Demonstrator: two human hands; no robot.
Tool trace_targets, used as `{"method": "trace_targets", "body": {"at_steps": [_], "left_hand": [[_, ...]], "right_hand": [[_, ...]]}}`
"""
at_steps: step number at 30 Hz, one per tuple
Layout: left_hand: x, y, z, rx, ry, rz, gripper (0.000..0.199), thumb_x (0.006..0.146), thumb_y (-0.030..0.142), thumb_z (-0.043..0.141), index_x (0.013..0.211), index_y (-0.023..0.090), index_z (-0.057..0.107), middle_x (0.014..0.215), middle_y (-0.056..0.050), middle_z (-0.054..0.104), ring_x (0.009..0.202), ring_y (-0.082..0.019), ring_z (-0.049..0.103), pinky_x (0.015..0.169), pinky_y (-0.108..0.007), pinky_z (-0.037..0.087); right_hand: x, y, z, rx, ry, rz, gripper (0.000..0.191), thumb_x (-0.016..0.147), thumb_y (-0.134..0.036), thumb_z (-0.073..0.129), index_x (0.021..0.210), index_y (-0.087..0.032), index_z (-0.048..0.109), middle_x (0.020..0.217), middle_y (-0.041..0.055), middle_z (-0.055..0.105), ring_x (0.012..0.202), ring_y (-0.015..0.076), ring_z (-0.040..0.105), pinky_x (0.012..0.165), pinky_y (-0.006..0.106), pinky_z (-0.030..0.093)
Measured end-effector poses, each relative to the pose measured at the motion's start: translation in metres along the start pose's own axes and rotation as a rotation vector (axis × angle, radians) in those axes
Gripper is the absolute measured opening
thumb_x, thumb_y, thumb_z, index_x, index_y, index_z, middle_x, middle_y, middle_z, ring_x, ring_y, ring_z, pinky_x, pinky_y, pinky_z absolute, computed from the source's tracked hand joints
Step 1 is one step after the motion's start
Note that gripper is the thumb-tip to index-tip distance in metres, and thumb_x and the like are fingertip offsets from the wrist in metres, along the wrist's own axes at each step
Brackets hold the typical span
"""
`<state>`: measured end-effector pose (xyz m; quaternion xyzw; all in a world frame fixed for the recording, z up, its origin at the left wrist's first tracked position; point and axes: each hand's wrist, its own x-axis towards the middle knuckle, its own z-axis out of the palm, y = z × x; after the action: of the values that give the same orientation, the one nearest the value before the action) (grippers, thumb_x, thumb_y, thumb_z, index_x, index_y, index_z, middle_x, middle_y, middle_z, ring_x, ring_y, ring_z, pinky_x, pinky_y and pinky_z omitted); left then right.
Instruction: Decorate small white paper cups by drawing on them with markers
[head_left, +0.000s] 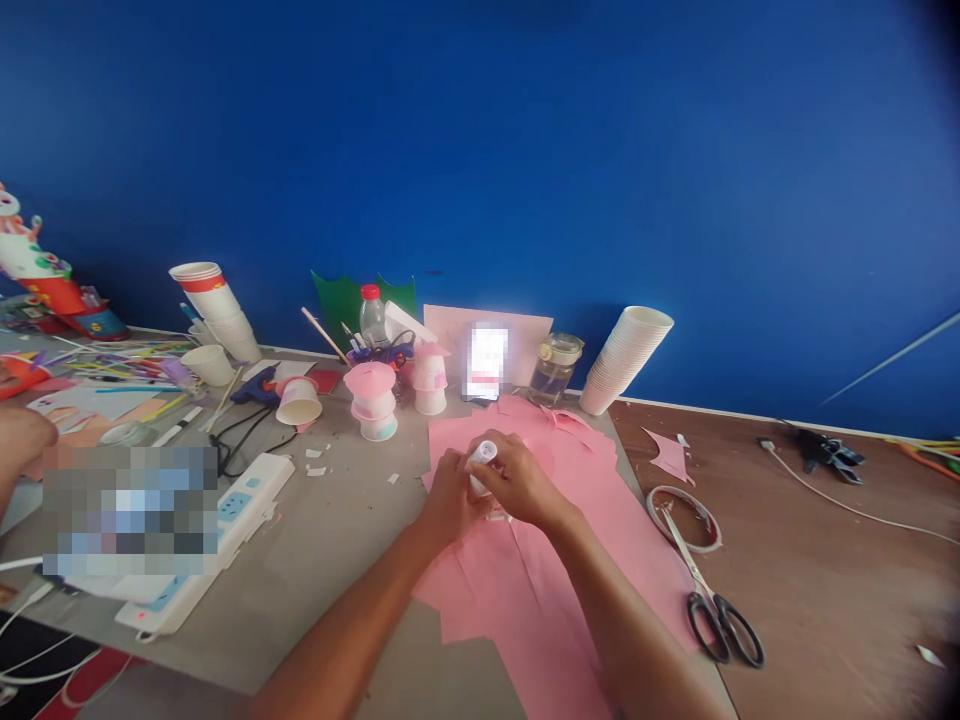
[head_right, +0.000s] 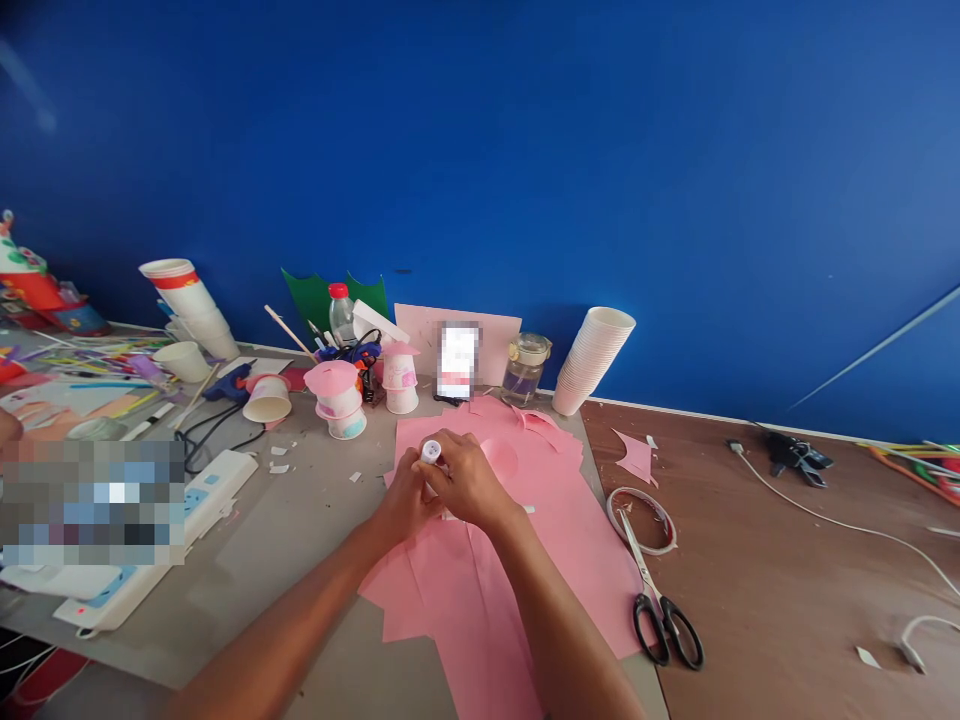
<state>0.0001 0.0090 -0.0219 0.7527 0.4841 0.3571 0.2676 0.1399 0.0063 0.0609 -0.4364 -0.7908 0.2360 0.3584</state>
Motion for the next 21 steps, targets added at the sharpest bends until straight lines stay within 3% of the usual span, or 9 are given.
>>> {"method": "trace_targets", "body": {"at_steps": [5,9,12,16,19,21], "left_hand": [[0.0,0.001,0.0,0.005,-0.009,-0.025,0.042,0.069,0.024,0.067,0.108,0.02,0.053,0.098,-0.007,0.046,0.097,-0.026,0.047,0.082,-0.043,0.046],[0.001,0.002,-0.002,0.03,-0.025,-0.004,0.03,0.07,0.023,0.064,0.098,0.02,0.053,0.093,-0.006,0.046,0.092,-0.025,0.047,0.077,-0.039,0.045],[0.002,0.002,-0.003,0.076,-0.047,0.064,0.023,0.068,0.019,0.062,0.089,0.02,0.053,0.086,-0.005,0.045,0.086,-0.024,0.045,0.072,-0.037,0.043],[0.002,-0.001,-0.002,0.084,-0.036,0.101,0.022,0.067,0.018,0.061,0.086,0.02,0.05,0.088,-0.005,0.046,0.086,-0.024,0.044,0.073,-0.038,0.043],[0.001,-0.004,0.0,0.066,-0.042,0.086,0.024,0.067,0.017,0.061,0.088,0.02,0.051,0.09,-0.005,0.046,0.09,-0.024,0.044,0.074,-0.038,0.044],[0.001,-0.005,0.002,0.051,-0.029,0.073,0.026,0.066,0.016,0.062,0.089,0.021,0.052,0.091,-0.005,0.046,0.09,-0.023,0.045,0.074,-0.037,0.045]], "right_hand": [[0.002,0.004,0.006,-0.079,0.101,0.075,0.006,0.084,-0.023,0.052,0.082,-0.02,0.056,0.08,0.0029,0.065,0.069,0.0168,0.052,0.072,0.031,0.038],[0.0,-0.002,0.0,-0.003,0.014,0.081,0.015,0.086,-0.026,0.047,0.073,-0.02,0.053,0.069,0.0004,0.059,0.065,0.0151,0.049,0.067,0.028,0.037],[-0.001,-0.009,-0.004,-0.01,-0.058,0.034,0.023,0.081,-0.019,0.046,0.059,-0.02,0.04,0.055,-0.0044,0.045,0.053,0.0102,0.037,0.061,0.025,0.034],[-0.002,-0.012,-0.009,-0.048,-0.1,0.005,0.025,0.073,-0.014,0.046,0.055,-0.019,0.03,0.052,-0.0068,0.034,0.051,0.0085,0.025,0.061,0.025,0.032],[-0.003,-0.01,-0.011,-0.03,-0.106,0.019,0.024,0.075,-0.015,0.048,0.056,-0.019,0.033,0.054,-0.0069,0.036,0.053,0.0088,0.028,0.062,0.024,0.034],[-0.005,-0.009,-0.011,0.025,-0.116,0.024,0.02,0.078,-0.017,0.051,0.06,-0.02,0.041,0.06,-0.0053,0.044,0.057,0.0101,0.038,0.06,0.024,0.035]]}}
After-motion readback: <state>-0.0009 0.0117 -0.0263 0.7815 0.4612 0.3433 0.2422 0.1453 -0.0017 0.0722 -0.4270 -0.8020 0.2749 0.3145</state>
